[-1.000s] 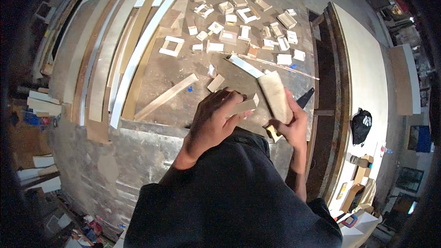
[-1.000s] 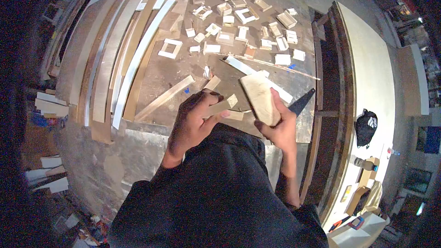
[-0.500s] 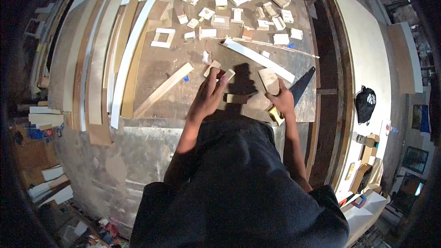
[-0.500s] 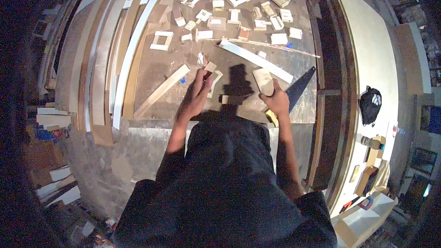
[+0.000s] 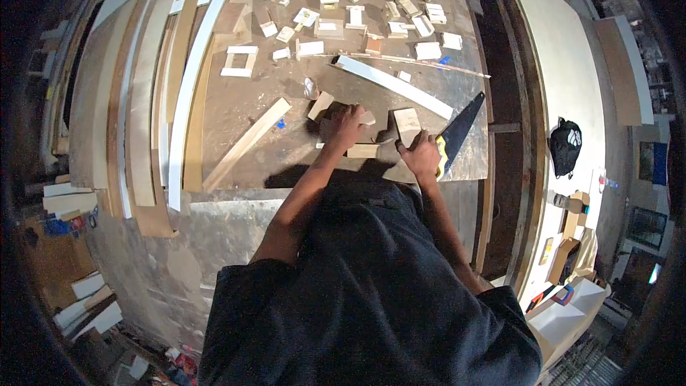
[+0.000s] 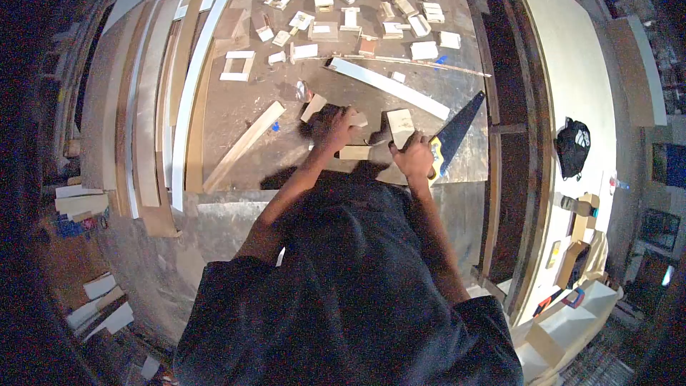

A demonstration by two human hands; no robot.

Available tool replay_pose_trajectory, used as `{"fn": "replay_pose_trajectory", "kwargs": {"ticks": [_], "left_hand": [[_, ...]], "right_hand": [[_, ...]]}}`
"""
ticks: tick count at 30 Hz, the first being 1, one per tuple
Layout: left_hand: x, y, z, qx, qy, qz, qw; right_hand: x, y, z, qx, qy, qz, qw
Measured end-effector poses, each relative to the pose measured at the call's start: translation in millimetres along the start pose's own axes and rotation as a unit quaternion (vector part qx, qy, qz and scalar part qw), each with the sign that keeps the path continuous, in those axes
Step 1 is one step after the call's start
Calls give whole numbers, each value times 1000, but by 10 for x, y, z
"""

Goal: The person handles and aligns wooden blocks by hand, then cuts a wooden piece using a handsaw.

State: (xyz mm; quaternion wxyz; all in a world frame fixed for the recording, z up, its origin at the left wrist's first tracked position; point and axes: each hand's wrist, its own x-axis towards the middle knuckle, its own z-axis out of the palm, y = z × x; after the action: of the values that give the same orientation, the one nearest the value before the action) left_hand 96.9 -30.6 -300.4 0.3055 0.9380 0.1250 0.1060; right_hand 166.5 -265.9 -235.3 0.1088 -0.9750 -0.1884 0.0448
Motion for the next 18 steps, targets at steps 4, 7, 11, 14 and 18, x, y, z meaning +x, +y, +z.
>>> {"fn": "replay_pose_trajectory", "kwargs": {"ticks": [4,7,11,14,18], "left_hand": [[-53,-8,-131,-114,-5,-37,993],[-160,-29,-139,-144,-30,-75,986],[-262,62,-122,-121,-31,-79,989],[-283,66,-81,-143,30,-73,987],[-452,-64,-307,-37,91,-153,983]], "right_hand": [[-39,-20,40,-14,-34,23,999],[-26,-63,73,-18,-62,31,997],[-37,-161,132,-40,0,0,999],[-41,-258,107,-5,-41,-4,999],[-105,-251,84,21,-65,-45,997]]}}
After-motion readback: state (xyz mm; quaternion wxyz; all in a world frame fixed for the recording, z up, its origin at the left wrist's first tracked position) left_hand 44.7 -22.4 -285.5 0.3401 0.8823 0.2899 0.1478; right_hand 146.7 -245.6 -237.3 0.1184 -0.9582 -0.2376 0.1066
